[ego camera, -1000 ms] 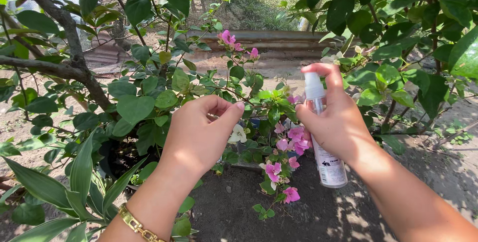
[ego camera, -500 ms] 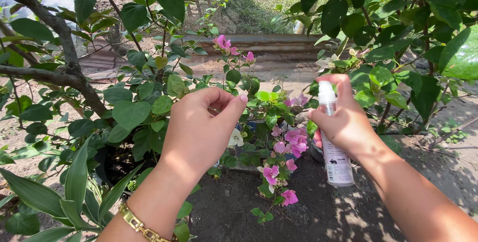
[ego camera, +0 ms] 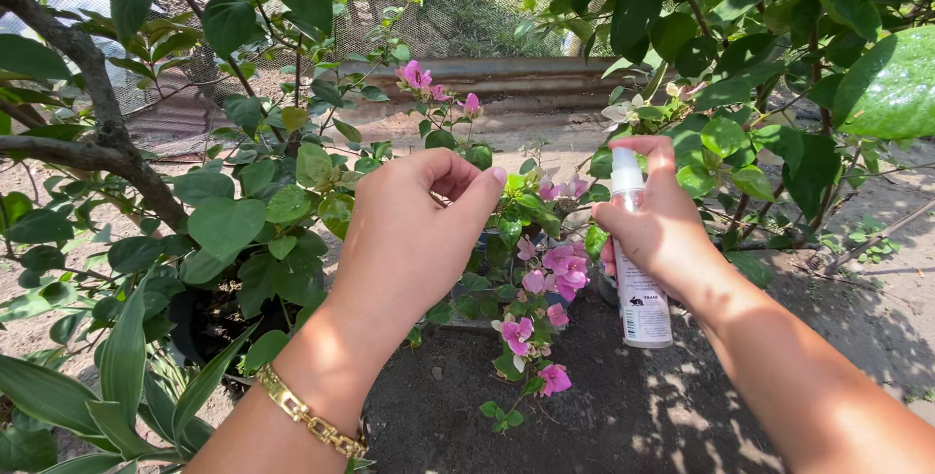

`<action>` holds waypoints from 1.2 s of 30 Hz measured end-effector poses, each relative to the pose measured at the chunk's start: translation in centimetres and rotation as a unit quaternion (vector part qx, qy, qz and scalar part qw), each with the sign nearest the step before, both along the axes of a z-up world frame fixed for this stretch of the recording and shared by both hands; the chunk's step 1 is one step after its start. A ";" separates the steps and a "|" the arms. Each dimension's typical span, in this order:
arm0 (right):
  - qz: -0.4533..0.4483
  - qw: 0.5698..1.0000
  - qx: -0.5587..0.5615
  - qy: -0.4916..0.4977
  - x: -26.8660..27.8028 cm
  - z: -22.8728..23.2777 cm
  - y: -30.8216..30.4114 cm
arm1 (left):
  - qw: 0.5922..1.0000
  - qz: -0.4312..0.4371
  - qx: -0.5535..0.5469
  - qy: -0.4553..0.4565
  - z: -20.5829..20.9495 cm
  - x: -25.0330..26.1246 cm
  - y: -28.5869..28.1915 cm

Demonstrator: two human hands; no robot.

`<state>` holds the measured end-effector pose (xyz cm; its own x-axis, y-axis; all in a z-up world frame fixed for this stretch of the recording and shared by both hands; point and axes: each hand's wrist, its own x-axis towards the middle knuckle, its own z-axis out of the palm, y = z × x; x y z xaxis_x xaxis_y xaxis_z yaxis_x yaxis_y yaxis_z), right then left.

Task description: The person sprays a liquid onto the leaves and flowers of various plants in an outdoor garden using a spray bottle.

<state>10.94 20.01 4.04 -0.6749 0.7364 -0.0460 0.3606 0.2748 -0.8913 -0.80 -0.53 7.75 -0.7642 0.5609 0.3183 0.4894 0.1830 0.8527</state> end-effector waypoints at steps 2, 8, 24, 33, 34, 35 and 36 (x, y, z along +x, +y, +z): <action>0.001 0.999 0.044 -0.010 0.1 -0.5 1.0 | 1.000 -0.002 0.005 0.004 -0.1 -0.1 0.4; -0.022 0.999 0.023 -0.032 0.3 -1.3 2.3 | 1.000 -0.002 0.004 -0.009 -0.3 -0.1 1.0; 0.017 0.999 -0.016 -0.032 -1.4 -1.6 1.3 | 0.998 0.029 -0.030 -0.052 -0.2 0.5 0.7; 0.008 0.999 0.004 -0.037 -1.8 -0.8 1.1 | 0.998 0.047 0.004 -0.036 -0.6 0.1 -1.0; 0.009 0.999 0.014 -0.048 -1.7 -1.2 1.1 | 0.998 0.048 0.007 -0.037 -0.6 0.1 -1.1; 0.011 0.998 0.022 -0.059 -1.9 -1.7 0.8 | 0.998 0.053 0.009 -0.038 -0.7 0.0 -1.4; 0.013 0.997 0.031 -0.070 -2.0 -2.1 0.6 | 0.998 0.057 0.010 -0.039 -0.8 -0.1 -1.8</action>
<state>8.91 20.64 1.92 -0.6843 0.7228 -0.0968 0.4727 0.3385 -0.8136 -0.88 -2.33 6.96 -0.8453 0.4637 0.2653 0.3983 0.2159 0.8915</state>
